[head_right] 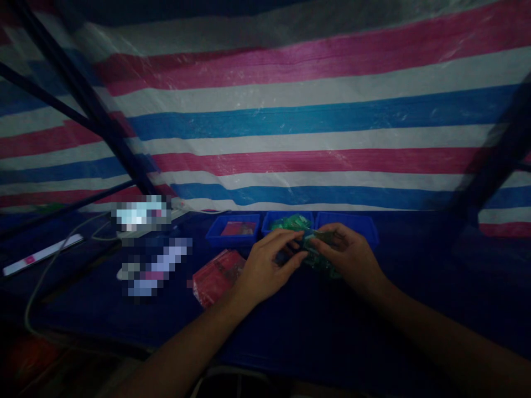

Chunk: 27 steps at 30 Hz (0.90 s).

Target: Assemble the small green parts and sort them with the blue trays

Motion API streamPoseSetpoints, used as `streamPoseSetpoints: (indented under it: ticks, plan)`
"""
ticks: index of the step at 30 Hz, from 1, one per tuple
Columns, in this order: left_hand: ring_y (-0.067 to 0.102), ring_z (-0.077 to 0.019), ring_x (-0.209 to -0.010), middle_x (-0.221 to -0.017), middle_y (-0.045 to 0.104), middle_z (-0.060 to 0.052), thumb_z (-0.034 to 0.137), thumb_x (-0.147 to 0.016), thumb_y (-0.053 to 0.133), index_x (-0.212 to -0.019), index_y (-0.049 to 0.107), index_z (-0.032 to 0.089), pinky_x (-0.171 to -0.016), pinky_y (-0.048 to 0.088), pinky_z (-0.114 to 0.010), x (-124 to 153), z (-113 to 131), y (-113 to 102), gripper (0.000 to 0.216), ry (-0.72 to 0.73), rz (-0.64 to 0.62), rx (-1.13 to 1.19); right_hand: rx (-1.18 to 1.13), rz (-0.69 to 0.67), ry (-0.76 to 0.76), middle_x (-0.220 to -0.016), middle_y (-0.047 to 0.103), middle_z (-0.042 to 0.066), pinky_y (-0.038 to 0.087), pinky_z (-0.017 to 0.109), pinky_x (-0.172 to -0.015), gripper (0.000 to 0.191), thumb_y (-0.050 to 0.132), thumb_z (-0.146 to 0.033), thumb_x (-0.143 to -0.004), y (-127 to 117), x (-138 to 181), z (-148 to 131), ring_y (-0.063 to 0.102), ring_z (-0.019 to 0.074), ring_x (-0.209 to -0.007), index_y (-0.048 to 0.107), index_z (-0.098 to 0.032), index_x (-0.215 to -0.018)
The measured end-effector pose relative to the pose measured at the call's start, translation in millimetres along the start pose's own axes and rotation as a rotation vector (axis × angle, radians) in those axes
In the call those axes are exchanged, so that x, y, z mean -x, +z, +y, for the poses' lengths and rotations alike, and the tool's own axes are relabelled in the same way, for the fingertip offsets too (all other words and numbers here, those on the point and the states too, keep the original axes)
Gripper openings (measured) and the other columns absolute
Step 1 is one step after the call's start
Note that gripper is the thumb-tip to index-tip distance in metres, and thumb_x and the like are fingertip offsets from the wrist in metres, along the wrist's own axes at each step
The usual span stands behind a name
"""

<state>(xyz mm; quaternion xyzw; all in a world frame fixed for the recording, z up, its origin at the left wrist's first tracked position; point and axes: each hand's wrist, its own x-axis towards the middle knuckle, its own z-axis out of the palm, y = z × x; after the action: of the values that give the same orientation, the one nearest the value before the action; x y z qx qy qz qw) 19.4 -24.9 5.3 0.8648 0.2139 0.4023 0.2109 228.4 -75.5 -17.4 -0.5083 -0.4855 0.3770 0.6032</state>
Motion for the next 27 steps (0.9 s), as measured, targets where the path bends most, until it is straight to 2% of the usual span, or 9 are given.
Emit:
streamPoseSetpoints:
  ticks: [4,8,11,13,16,19,22,24,27]
  plan:
    - [0.067,-0.0222,-0.116,-0.131,0.068,-0.01,0.037,-0.092,0.074,-0.137,0.062,0.02,-0.101,0.058,-0.039,0.8,-0.7,0.3,0.05,0.009,-0.048,0.001,0.071,-0.075,-0.052,-0.111,0.08,0.008,0.062,0.038,-0.089,0.04,0.085,-0.053,-0.079,2.0,5.3,-6.9,0.076,0.0283,-0.103,0.077,-0.024,-0.107]
    - [0.07,-0.0227,-0.109,-0.117,0.074,-0.008,0.028,-0.096,0.068,-0.123,0.069,0.02,-0.1,0.057,-0.04,-1.3,-2.4,-1.7,0.028,-0.043,0.027,-0.065,0.103,-0.132,-0.086,-0.112,0.08,0.008,0.061,0.041,-0.093,0.038,0.074,-0.058,-0.088,3.8,7.7,-12.9,0.076,0.028,-0.102,0.08,-0.026,-0.107]
    - [0.072,-0.0219,-0.1,-0.108,0.077,-0.007,0.02,-0.098,0.062,-0.114,0.071,0.019,-0.095,0.058,-0.039,-2.8,-2.1,-3.6,0.018,-0.089,0.066,-0.101,0.088,-0.061,-0.08,-0.102,0.08,0.008,0.063,0.04,-0.085,0.038,0.08,-0.056,-0.083,3.0,4.8,-10.1,0.077,0.0258,-0.09,0.078,-0.024,-0.104]
    - [0.072,-0.0215,-0.097,-0.105,0.078,-0.005,0.021,-0.097,0.064,-0.111,0.072,0.019,-0.091,0.058,-0.037,-3.2,-0.2,-4.5,0.016,-0.1,0.068,-0.088,0.07,-0.006,-0.095,-0.102,0.08,0.008,0.063,0.039,-0.085,0.042,0.086,-0.053,-0.078,2.7,2.6,-6.8,0.076,0.0253,-0.092,0.076,-0.024,-0.106]
    - [0.073,-0.0208,-0.096,-0.105,0.078,-0.004,0.023,-0.097,0.065,-0.114,0.071,0.021,-0.089,0.059,-0.035,-2.7,3.2,-4.3,0.018,-0.114,0.034,-0.031,0.056,-0.068,-0.09,-0.109,0.08,0.009,0.063,0.04,-0.09,0.048,0.089,-0.051,-0.074,4.0,1.8,-3.8,0.076,0.0276,-0.102,0.075,-0.023,-0.112]
    - [0.074,-0.0198,-0.094,-0.106,0.077,-0.004,0.024,-0.096,0.067,-0.12,0.067,0.022,-0.086,0.061,-0.033,-2.0,3.5,-2.6,0.024,-0.153,0.021,0.032,0.062,-0.129,-0.042,-0.105,0.081,0.009,0.064,0.041,-0.088,0.046,0.089,-0.053,-0.072,5.7,2.9,-3.9,0.078,0.0284,-0.096,0.078,-0.022,-0.103]
    - [0.074,-0.0201,-0.097,-0.112,0.075,-0.006,0.025,-0.095,0.068,-0.123,0.064,0.021,-0.087,0.062,-0.035,-1.5,0.4,-1.3,0.028,-0.134,0.098,-0.003,0.058,-0.048,-0.005,-0.095,0.082,0.008,0.064,0.038,-0.078,0.046,0.09,-0.056,-0.07,4.5,2.4,-4.3,0.078,0.0266,-0.087,0.075,-0.021,-0.098]
    - [0.071,-0.021,-0.107,-0.121,0.072,-0.008,0.024,-0.097,0.065,-0.124,0.065,0.02,-0.095,0.061,-0.038,-1.0,-1.6,-0.9,0.027,-0.076,0.124,-0.05,0.054,0.029,0.002,-0.091,0.08,0.006,0.063,0.034,-0.072,0.045,0.088,-0.056,-0.072,2.5,0.9,-3.8,0.077,0.0242,-0.081,0.073,-0.022,-0.097]
    - [0.066,-0.0216,-0.12,-0.13,0.069,-0.009,0.025,-0.1,0.062,-0.129,0.065,0.021,-0.105,0.056,-0.041,0.3,-2.1,0.1,0.03,-0.002,0.07,-0.062,0.063,0.076,-0.025,-0.094,0.079,0.005,0.062,0.032,-0.07,0.041,0.087,-0.054,-0.076,0.9,0.4,-3.7,0.076,0.0218,-0.079,0.071,-0.023,-0.097]
